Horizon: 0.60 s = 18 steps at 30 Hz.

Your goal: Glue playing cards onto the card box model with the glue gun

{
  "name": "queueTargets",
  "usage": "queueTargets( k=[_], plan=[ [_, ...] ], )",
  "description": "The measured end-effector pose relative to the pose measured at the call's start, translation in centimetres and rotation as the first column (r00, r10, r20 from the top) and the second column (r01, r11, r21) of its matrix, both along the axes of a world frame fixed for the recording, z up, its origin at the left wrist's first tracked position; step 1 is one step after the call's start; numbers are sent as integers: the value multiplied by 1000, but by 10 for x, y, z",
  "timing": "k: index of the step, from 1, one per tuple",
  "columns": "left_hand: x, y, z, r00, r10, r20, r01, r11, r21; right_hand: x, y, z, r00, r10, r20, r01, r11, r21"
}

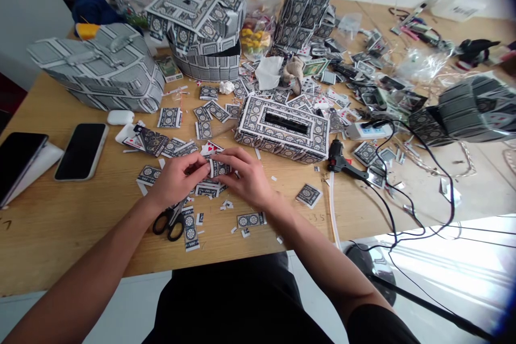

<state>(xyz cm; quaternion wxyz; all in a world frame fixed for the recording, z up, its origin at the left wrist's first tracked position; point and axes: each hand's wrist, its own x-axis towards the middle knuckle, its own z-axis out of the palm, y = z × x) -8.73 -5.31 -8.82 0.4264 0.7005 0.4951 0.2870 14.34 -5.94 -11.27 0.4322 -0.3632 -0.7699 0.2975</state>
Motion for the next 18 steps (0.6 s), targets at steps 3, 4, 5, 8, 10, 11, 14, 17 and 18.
queueTargets(
  k=[3,4,5,8,10,11,14,17,18],
  plan=[
    [-1,1,3,999,-34,10,35,999,-9,1,1,2,1000,-17,-11,17,1000,10],
    [-1,1,4,999,-51,7,51,999,-12,1,2,2,1000,-24,-17,25,1000,18],
    [-2,1,5,998,-68,1,68,998,-14,2,2,2,999,-30,-23,31,999,25],
    [-2,1,7,995,-101,-6,101,995,-16,2,3,1,999,-36,-31,37,999,32],
    [-2,1,7,994,-106,-6,106,994,-14,2,3,1,999,-35,-29,36,999,32],
    [-2,1,7,994,-106,-5,106,994,-13,2,3,1,999,-35,-28,36,999,31],
    [-2,1,5,994,-109,-12,109,994,-10,2,3,2,999,-34,-24,35,999,22],
    [-2,1,4,994,-108,-19,108,994,-10,2,2,1,999,-39,-12,39,999,2],
    [-2,1,4,994,-108,-18,107,994,-11,2,2,1,999,-39,-10,39,999,-2]
  ],
)
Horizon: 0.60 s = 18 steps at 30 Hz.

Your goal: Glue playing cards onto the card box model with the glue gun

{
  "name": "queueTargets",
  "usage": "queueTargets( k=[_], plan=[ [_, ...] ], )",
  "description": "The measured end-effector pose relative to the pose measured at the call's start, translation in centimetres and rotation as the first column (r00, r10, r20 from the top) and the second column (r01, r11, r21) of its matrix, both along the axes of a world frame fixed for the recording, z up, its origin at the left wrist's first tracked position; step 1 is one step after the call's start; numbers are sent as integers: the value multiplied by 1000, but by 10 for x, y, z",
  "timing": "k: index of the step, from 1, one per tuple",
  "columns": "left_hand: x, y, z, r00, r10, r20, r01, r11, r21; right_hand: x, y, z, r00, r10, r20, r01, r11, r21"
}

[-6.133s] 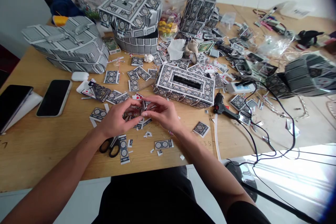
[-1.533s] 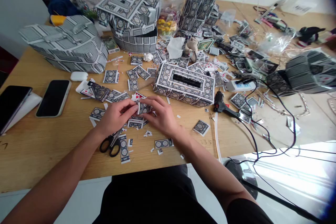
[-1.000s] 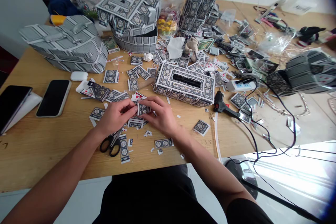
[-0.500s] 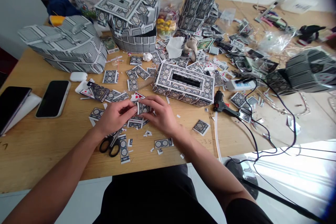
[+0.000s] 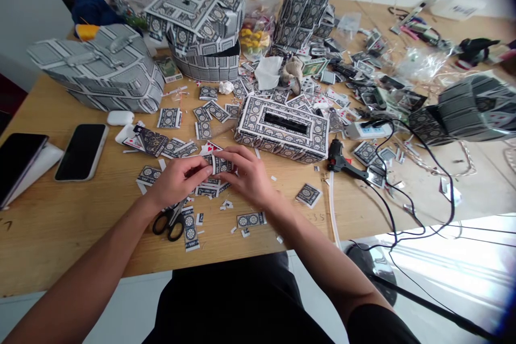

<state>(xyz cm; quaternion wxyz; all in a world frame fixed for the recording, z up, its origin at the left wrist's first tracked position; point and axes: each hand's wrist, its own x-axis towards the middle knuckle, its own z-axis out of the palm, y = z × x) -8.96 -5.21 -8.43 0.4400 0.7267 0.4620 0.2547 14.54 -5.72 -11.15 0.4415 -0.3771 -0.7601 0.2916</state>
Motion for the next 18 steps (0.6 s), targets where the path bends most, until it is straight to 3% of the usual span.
queueTargets(
  k=[18],
  plan=[
    [2,0,-5,997,57,46,-57,998,6,-2,-2,0,1000,-16,23,14,998,63]
  ],
)
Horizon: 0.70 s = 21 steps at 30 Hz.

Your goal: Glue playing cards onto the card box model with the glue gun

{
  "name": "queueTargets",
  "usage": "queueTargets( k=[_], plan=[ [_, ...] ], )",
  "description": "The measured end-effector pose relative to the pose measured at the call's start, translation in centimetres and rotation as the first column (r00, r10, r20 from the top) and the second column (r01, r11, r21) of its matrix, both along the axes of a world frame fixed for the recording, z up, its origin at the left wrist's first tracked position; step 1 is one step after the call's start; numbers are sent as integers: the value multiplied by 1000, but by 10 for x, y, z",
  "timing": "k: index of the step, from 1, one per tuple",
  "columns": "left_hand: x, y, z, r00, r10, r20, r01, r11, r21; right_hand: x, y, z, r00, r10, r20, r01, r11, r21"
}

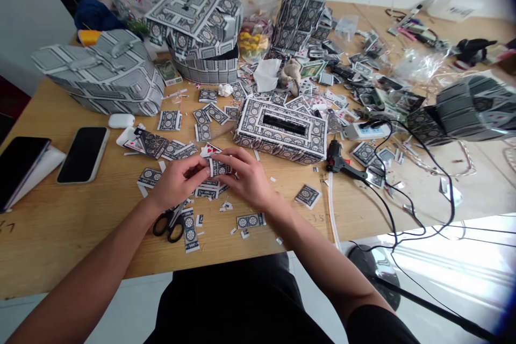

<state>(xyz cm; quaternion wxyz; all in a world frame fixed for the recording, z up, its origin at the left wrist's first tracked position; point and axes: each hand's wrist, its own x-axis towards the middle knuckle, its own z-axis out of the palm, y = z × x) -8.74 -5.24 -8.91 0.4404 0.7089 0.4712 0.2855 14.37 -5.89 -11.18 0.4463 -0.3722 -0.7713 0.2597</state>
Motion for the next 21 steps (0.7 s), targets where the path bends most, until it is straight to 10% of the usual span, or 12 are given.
queueTargets(
  k=[21],
  plan=[
    [5,0,8,978,64,-201,14,932,361,1,7,-6,998,4,59,-2,1000,-29]
  ],
)
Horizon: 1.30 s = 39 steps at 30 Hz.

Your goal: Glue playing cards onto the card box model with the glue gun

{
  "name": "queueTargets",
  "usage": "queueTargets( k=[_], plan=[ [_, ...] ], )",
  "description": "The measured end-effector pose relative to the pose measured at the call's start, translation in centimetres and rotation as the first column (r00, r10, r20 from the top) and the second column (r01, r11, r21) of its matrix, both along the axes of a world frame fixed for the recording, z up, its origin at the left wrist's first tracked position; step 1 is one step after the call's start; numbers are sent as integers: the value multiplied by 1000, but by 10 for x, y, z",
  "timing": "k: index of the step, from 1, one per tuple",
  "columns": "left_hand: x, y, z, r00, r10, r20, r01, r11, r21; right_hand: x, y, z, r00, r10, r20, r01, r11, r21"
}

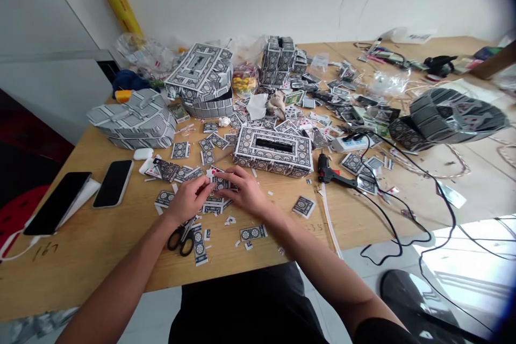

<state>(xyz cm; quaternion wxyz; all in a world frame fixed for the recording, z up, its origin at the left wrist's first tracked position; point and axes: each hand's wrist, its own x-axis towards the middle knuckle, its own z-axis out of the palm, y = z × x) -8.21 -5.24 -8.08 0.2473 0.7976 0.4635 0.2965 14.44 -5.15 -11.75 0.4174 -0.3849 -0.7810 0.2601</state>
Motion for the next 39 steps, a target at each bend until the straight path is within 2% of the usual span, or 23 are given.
queueTargets(
  k=[3,7,9,13,16,19,22,27,32,35,39],
  plan=[
    [-5,1,-1,999,50,-4,-49,998,29,6,2,4,998,-56,-36,57,998,27],
    [-13,4,-2,990,139,2,-138,988,66,14,7,10,972,-203,-123,208,978,34],
    [-15,6,-2,987,159,-5,-158,984,82,16,8,11,968,-217,-124,223,974,38],
    [-13,6,-3,987,157,-35,-153,983,102,10,4,9,999,-36,26,35,998,45],
    [-10,6,-4,986,160,-51,-153,981,118,2,-3,8,980,95,175,-109,992,70],
    [-10,7,-4,982,182,-52,-173,975,139,-3,-7,5,947,109,301,-141,986,88],
    [-13,10,-6,975,215,-50,-205,966,155,-4,-9,2,931,111,349,-149,985,86],
    [-18,13,-11,968,241,-63,-231,963,141,-4,-10,0,932,132,337,-166,983,75],
    [-16,14,-12,979,194,-65,-183,972,145,-7,-12,2,956,133,261,-159,984,81],
    [-16,14,-8,989,134,-67,-124,984,131,-7,-14,4,989,94,115,-101,994,52],
    [-15,9,-1,994,100,-38,-95,990,100,-2,-12,3,997,-65,35,66,998,-8]
  ],
)
